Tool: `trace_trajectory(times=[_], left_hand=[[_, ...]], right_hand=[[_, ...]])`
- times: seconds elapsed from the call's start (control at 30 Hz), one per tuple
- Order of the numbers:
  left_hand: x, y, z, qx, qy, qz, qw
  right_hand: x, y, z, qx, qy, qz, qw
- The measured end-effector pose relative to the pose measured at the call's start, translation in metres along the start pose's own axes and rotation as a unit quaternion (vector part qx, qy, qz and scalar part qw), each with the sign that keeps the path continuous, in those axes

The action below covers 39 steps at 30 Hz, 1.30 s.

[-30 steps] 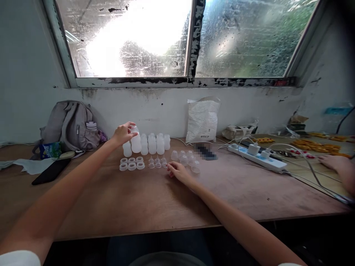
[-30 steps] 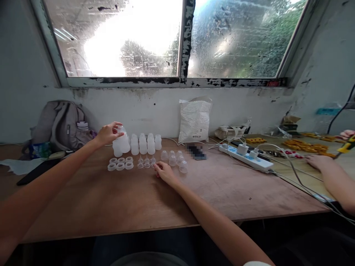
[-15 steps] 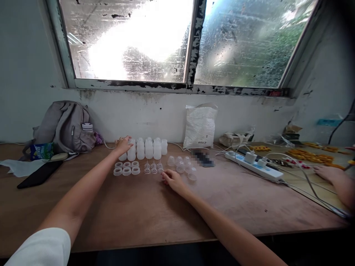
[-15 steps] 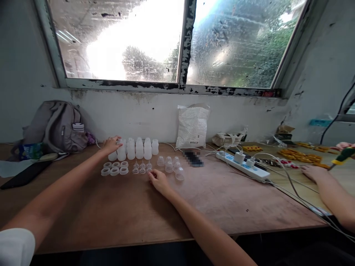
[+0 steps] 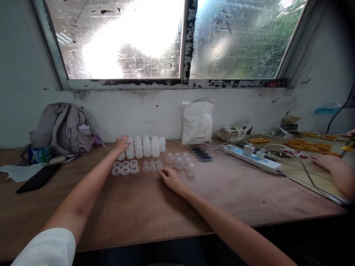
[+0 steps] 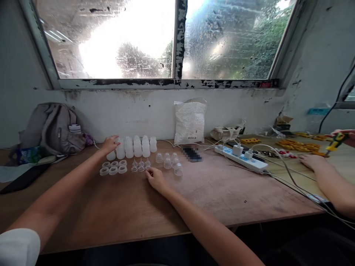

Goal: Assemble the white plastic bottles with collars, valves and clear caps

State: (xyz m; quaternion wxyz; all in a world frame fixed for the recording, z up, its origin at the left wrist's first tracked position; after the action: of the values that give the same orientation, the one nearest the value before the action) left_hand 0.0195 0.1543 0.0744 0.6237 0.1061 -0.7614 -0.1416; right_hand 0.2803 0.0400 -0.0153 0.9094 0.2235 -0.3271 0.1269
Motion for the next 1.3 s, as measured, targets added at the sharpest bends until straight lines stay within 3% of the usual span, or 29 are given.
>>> trace_trajectory(times=[0.2, 0.3, 0.4, 0.53, 0.67, 0.83, 1.1, 1.3], left_hand=[[-0.001, -0.007, -0.005, 0.007, 0.003, -0.031, 0.999], [0.009, -0.022, -0.016, 0.004, -0.007, -0.099, 0.995], [0.015, -0.051, -0.030, -0.069, -0.038, -0.166, 0.983], [-0.005, -0.098, -0.039, -0.164, -0.019, -0.115, 0.980], [-0.029, -0.125, -0.026, -0.161, -0.025, -0.097, 0.982], [-0.033, -0.125, -0.010, -0.155, -0.036, -0.073, 0.985], [-0.040, -0.123, -0.007, -0.168, -0.040, 0.034, 0.984], [-0.033, -0.128, -0.018, -0.230, -0.041, -0.028, 0.972]], right_hand=[[0.000, 0.001, -0.002, -0.017, 0.010, -0.005, 1.000], [0.000, 0.002, -0.003, -0.029, 0.031, -0.011, 0.999], [0.000, 0.003, -0.006, -0.057, 0.088, -0.018, 0.994], [0.000, 0.004, -0.012, -0.125, 0.209, -0.046, 0.969], [0.000, 0.004, -0.015, -0.137, 0.206, -0.062, 0.967], [-0.003, 0.016, -0.019, -0.138, 0.135, -0.053, 0.980], [-0.013, 0.043, -0.019, -0.094, -0.011, -0.070, 0.993], [-0.012, 0.038, -0.021, -0.071, -0.051, -0.065, 0.994]])
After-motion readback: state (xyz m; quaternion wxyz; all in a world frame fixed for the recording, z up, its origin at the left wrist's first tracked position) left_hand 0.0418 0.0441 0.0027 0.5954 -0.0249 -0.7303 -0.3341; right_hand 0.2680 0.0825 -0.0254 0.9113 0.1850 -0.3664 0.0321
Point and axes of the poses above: each hand's wrist, its own y-axis towards the middle knuckle, its own x-axis out of the back of the hand, z = x × y, the point moved 2 cm from there along y, towards the middle knuckle, and after that the axes turned 9 degrees about z, right-handed, at the moved point
